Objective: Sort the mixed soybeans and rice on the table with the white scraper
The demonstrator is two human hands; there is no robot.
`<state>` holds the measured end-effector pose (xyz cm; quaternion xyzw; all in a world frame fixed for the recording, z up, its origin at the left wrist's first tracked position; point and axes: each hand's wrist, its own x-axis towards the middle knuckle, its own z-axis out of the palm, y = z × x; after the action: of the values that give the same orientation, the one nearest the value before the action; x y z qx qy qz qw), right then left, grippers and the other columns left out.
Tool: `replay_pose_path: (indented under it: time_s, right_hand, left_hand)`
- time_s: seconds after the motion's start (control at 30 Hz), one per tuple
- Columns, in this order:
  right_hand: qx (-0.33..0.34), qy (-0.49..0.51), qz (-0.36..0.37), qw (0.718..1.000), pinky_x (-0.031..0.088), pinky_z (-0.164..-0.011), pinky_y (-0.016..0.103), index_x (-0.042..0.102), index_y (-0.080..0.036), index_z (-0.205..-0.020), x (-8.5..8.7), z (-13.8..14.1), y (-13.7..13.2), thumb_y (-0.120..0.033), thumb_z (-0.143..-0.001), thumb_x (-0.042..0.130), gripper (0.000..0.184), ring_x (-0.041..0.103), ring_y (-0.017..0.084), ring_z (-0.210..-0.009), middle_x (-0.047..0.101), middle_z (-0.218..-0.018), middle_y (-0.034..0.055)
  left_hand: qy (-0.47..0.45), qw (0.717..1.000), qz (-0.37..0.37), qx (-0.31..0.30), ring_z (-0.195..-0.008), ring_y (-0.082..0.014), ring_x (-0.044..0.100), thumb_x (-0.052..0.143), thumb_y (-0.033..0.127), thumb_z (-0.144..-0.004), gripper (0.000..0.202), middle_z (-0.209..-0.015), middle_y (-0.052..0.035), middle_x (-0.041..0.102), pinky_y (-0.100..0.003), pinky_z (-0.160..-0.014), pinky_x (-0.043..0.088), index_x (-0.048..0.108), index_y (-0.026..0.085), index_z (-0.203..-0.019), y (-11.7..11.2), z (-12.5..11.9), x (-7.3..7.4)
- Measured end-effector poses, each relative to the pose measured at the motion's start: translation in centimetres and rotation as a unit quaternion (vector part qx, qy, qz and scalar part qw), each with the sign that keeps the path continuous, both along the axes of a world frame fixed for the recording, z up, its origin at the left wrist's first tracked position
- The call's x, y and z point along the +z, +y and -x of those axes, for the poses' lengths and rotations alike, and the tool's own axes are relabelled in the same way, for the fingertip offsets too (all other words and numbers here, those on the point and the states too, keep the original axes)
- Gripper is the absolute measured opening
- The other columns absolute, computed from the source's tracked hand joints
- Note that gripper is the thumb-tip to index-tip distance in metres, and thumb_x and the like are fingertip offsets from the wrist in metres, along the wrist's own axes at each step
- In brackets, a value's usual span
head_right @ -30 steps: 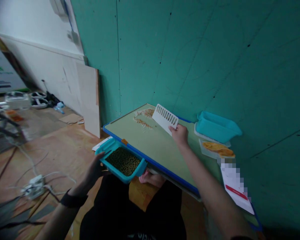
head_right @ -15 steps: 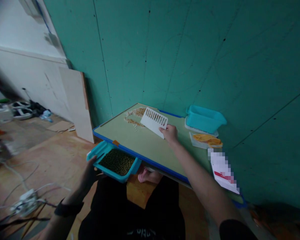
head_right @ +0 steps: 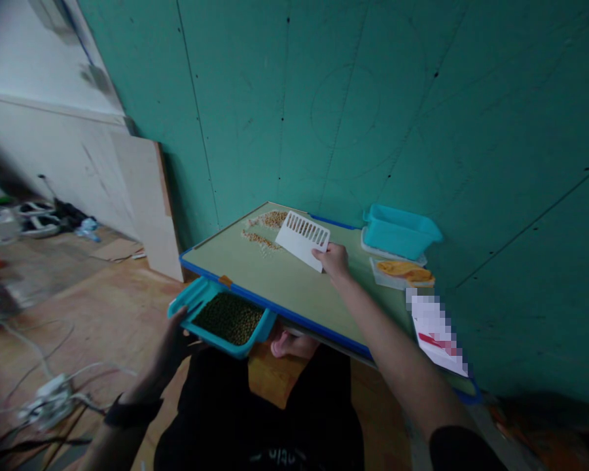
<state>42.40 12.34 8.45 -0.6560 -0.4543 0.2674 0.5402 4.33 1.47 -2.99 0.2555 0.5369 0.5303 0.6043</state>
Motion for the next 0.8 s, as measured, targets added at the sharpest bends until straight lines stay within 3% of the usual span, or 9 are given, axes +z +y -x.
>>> replay_pose_path:
  time_s: [0.27,0.43,0.67,0.8]
  right_hand:
    - [0.020,0.091,0.028,0.995,0.061,-0.065,0.033,0.076,-0.016,-0.074,0.9,1.2,-1.0,-0.015,-0.065,0.082,0.011,0.075,0.023,-0.072,0.078,-0.072,0.0031]
    - [0.022,0.125,0.060,0.990,0.056,-0.052,0.029,0.074,-0.016,-0.071,1.7,2.0,-1.7,-0.011,-0.068,0.079,0.008,0.069,0.020,-0.058,0.074,-0.064,0.0016]
    - [0.046,0.155,0.077,0.984,0.057,-0.050,0.028,0.072,-0.017,-0.070,2.1,2.5,-2.0,-0.008,-0.069,0.079,0.012,0.068,0.018,-0.054,0.074,-0.063,0.0009]
    - [0.058,0.152,0.080,0.984,0.058,-0.051,0.028,0.071,-0.017,-0.069,2.0,2.6,-2.1,-0.007,-0.069,0.080,0.013,0.068,0.018,-0.054,0.074,-0.063,0.0013]
  left_hand:
    - [-0.013,1.000,0.002,-0.010,-0.115,-0.0349,0.076,0.074,0.057,-0.095,0.070,-0.153,-0.0164,0.068,-0.044,-0.075,0.072,0.061,0.028,-0.157,0.1,0.4,-0.4]
    - [-0.008,0.999,-0.031,-0.021,-0.117,-0.0342,0.073,0.075,0.063,-0.093,0.076,-0.151,-0.0165,0.069,-0.039,-0.072,0.069,0.061,0.026,-0.157,-0.2,0.1,0.1]
    - [-0.010,1.000,-0.022,-0.014,-0.098,-0.0291,0.074,0.078,0.065,-0.089,0.082,-0.142,-0.0164,0.072,-0.041,-0.070,0.069,0.061,0.023,-0.157,-0.2,0.1,0.2]
    - [-0.012,0.999,-0.025,-0.017,-0.096,-0.0282,0.075,0.078,0.065,-0.090,0.079,-0.142,-0.0156,0.073,-0.041,-0.071,0.068,0.061,0.024,-0.155,-0.4,0.2,-0.1]
